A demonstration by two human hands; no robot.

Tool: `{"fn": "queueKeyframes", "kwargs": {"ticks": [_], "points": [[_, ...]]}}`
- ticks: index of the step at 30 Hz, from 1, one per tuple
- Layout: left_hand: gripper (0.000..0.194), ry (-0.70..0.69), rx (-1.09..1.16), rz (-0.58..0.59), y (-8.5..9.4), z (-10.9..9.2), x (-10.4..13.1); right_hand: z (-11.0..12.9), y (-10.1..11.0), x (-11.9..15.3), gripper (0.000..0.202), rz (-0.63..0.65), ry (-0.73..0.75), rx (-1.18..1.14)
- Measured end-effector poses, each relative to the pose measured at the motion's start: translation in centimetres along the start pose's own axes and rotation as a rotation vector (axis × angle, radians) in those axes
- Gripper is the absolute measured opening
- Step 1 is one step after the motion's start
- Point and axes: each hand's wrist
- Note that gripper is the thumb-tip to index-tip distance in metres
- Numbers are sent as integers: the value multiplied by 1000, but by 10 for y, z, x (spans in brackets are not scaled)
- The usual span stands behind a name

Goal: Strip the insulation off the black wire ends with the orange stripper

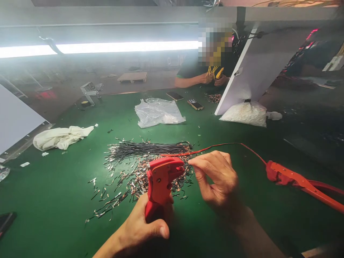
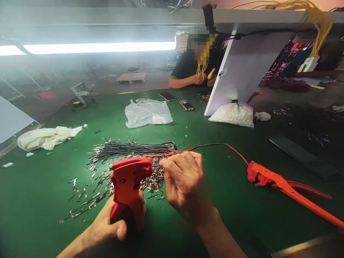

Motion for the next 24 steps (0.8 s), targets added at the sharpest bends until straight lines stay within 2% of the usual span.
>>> {"fn": "queueKeyframes", "kwargs": {"ticks": [16, 20, 24], "points": [[50, -3, -32, -21, 9, 3, 3, -1, 1, 0, 17, -28, -3, -4], [48, -20, -62, -71, 12, 8, 3, 1, 2, -1, 18, -39, 4, -15], [49, -47, -42, -171, 16, 22, 6, 2, 4, -2, 18, -48, 2, -30]]}}
Point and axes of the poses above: each hand's wrist, its own x-axis away from the middle knuckle, its own y-axis out of the back of the hand, z = x × y, and after that the axes turned 7 degrees about x, right-handed
